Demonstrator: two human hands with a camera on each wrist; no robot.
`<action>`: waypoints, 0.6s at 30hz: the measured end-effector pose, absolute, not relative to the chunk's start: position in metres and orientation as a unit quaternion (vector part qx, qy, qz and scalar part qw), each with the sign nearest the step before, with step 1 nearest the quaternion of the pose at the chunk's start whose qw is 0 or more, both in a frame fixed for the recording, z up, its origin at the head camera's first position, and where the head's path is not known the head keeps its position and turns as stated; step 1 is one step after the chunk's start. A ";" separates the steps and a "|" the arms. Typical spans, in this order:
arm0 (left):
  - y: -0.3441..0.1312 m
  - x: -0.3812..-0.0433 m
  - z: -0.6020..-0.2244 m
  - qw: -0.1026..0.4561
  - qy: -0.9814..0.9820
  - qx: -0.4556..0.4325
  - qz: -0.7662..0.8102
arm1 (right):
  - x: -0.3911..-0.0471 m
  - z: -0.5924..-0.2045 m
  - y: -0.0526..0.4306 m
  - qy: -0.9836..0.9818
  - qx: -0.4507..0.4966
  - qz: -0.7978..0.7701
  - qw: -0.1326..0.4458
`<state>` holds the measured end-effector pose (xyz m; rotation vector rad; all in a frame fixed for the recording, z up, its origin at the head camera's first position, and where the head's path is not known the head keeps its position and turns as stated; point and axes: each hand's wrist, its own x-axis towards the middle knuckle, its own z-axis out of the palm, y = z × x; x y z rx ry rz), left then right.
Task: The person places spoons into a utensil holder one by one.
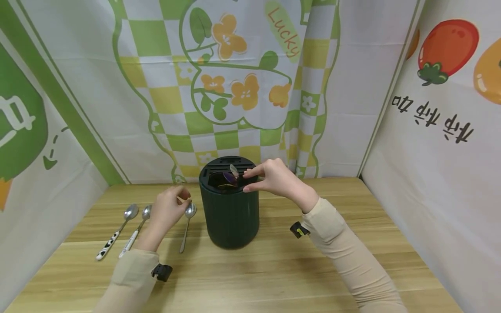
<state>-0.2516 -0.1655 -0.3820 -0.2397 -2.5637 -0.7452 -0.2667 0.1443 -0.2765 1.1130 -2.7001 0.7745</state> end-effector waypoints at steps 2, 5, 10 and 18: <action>-0.166 -0.254 -0.386 0.221 -0.936 -0.072 -0.265 | -0.267 -0.277 0.145 -0.892 0.367 0.256 0.058; -0.166 -0.258 -0.392 0.197 -0.945 -0.052 -0.255 | -0.267 -0.276 0.145 -0.892 0.367 0.257 0.058; -0.168 -0.264 -0.401 0.140 -0.955 -0.027 -0.259 | -0.267 -0.276 0.144 -0.892 0.365 0.258 0.059; -0.171 -0.268 -0.410 0.086 -0.968 -0.002 -0.236 | -0.267 -0.277 0.145 -0.893 0.364 0.258 0.066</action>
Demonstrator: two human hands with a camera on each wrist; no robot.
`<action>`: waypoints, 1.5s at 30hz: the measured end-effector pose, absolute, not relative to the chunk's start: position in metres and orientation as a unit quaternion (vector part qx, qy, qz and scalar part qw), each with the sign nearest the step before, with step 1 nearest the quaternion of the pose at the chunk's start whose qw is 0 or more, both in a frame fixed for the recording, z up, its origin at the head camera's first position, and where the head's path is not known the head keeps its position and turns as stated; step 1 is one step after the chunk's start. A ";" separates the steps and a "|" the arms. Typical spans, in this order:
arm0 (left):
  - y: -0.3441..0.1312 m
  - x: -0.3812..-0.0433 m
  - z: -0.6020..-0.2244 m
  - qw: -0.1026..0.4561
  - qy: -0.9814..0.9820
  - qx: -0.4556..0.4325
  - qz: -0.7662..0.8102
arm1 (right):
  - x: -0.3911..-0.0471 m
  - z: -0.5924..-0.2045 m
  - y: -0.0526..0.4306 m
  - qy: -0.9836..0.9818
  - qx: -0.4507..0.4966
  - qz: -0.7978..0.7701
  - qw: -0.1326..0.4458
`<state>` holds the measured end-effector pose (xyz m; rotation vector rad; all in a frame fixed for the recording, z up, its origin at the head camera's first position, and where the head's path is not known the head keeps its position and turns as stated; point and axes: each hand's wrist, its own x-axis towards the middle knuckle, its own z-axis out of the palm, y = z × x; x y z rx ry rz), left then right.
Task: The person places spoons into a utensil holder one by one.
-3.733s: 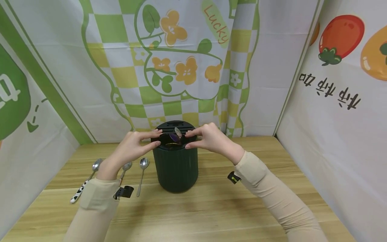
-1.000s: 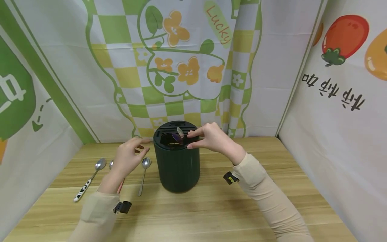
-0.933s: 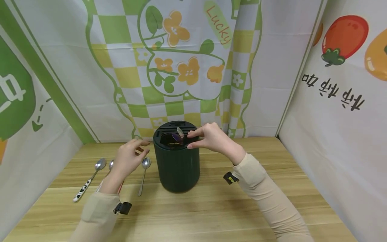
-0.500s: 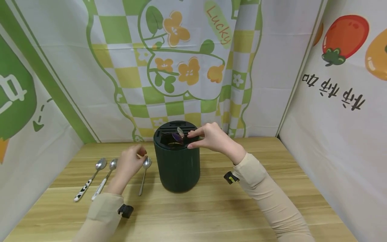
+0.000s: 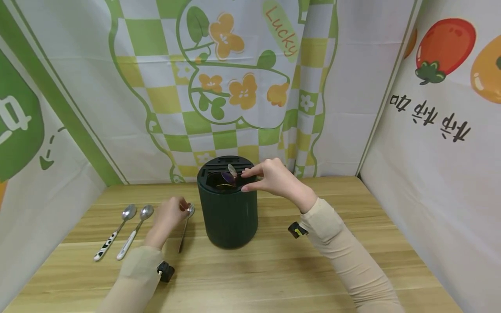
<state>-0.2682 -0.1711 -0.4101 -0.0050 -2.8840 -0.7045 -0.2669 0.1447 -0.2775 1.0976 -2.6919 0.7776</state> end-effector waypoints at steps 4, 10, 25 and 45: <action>-0.172 -0.270 -0.411 0.061 -0.972 0.015 -0.226 | -0.267 -0.279 0.145 -0.893 0.360 0.260 0.066; -0.172 -0.271 -0.412 0.036 -0.976 0.036 -0.210 | -0.267 -0.281 0.146 -0.891 0.359 0.270 0.062; -0.167 -0.269 -0.422 0.007 -0.980 0.056 -0.192 | -0.268 -0.281 0.145 -0.892 0.357 0.269 0.064; -0.166 -0.277 -0.426 0.011 -0.983 0.050 -0.177 | -0.268 -0.279 0.146 -0.893 0.357 0.266 0.065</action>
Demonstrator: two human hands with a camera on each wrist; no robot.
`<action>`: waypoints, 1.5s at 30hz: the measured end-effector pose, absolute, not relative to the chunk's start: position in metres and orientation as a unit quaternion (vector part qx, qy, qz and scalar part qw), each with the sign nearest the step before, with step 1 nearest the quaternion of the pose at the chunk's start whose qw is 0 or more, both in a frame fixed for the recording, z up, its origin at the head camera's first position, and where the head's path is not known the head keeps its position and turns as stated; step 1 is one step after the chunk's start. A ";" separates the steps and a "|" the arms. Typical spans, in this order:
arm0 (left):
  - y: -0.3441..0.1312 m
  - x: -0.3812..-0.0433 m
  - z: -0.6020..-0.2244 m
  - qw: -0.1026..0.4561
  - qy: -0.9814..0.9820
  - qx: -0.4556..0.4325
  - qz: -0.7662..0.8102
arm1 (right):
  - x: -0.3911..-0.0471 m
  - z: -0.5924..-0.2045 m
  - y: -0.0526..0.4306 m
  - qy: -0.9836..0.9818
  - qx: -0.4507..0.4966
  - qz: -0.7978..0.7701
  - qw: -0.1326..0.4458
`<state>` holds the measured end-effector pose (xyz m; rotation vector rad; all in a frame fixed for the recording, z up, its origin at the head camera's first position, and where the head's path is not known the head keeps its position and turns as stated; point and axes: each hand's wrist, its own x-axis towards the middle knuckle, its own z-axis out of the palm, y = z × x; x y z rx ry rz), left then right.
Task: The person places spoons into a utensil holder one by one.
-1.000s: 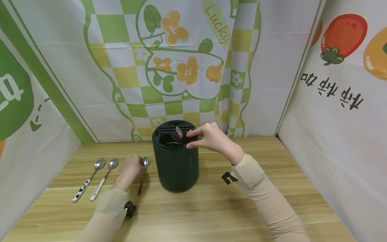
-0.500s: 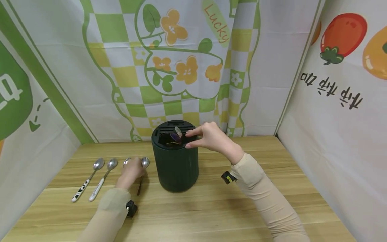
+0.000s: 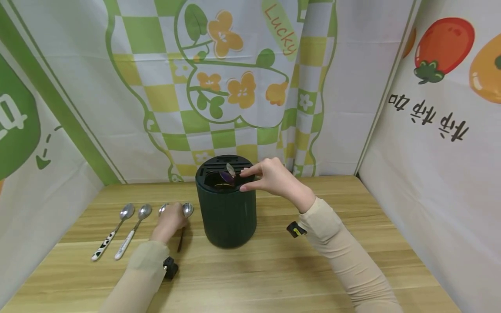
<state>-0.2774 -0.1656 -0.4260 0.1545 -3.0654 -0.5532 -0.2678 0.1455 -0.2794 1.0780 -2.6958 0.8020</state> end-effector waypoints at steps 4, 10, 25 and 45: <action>-0.166 -0.278 -0.427 0.017 -0.983 0.046 -0.175 | -0.268 -0.280 0.145 -0.893 0.357 0.267 0.066; -0.166 -0.278 -0.428 0.011 -0.983 0.049 -0.177 | -0.268 -0.280 0.146 -0.893 0.352 0.273 0.059; -0.165 -0.279 -0.426 0.015 -0.983 0.045 -0.178 | -0.268 -0.280 0.145 -0.893 0.352 0.274 0.060; -0.164 -0.280 -0.426 0.007 -0.983 0.053 -0.176 | -0.268 -0.281 0.145 -0.892 0.351 0.278 0.062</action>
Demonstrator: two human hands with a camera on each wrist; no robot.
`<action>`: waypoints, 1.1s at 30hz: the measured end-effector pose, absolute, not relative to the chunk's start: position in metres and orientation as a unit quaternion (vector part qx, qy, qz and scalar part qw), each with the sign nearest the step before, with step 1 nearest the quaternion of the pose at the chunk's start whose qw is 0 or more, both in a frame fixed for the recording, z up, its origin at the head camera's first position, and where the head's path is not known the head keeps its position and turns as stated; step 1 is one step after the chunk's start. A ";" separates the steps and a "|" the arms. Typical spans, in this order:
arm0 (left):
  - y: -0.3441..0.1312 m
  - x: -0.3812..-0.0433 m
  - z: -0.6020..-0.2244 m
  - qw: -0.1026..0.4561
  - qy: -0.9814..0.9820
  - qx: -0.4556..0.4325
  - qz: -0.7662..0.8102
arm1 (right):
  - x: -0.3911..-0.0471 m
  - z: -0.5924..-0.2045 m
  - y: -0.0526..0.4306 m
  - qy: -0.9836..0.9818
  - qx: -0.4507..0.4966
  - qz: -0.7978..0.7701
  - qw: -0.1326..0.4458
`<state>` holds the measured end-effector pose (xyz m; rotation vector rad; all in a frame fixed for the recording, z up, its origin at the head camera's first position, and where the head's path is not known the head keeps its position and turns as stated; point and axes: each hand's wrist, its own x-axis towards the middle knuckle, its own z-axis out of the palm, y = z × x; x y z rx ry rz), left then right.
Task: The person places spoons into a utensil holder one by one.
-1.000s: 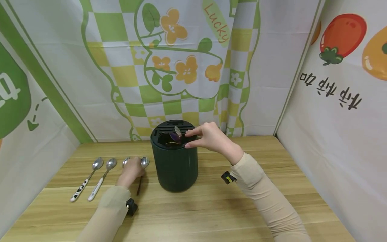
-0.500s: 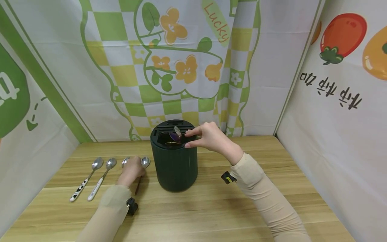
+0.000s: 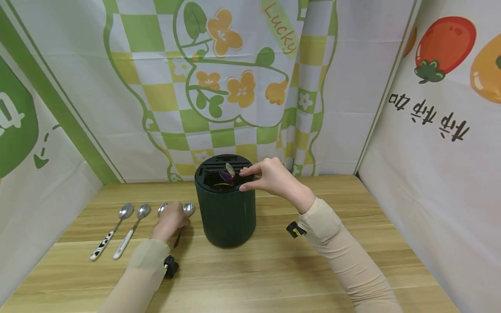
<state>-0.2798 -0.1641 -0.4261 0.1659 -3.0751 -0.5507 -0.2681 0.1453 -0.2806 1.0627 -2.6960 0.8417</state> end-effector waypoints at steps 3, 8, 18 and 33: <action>-0.164 -0.280 -0.427 0.004 -0.981 0.055 -0.185 | -0.268 -0.281 0.145 -0.891 0.352 0.281 0.062; -0.164 -0.280 -0.428 0.017 -0.980 0.051 -0.191 | -0.268 -0.280 0.145 -0.892 0.348 0.282 0.061; -0.168 -0.274 -0.424 -0.010 -0.977 0.050 -0.207 | -0.268 -0.281 0.145 -0.893 0.347 0.280 0.057; -0.174 -0.272 -0.412 -0.015 -0.975 0.071 -0.209 | -0.267 -0.280 0.146 -0.894 0.348 0.276 0.060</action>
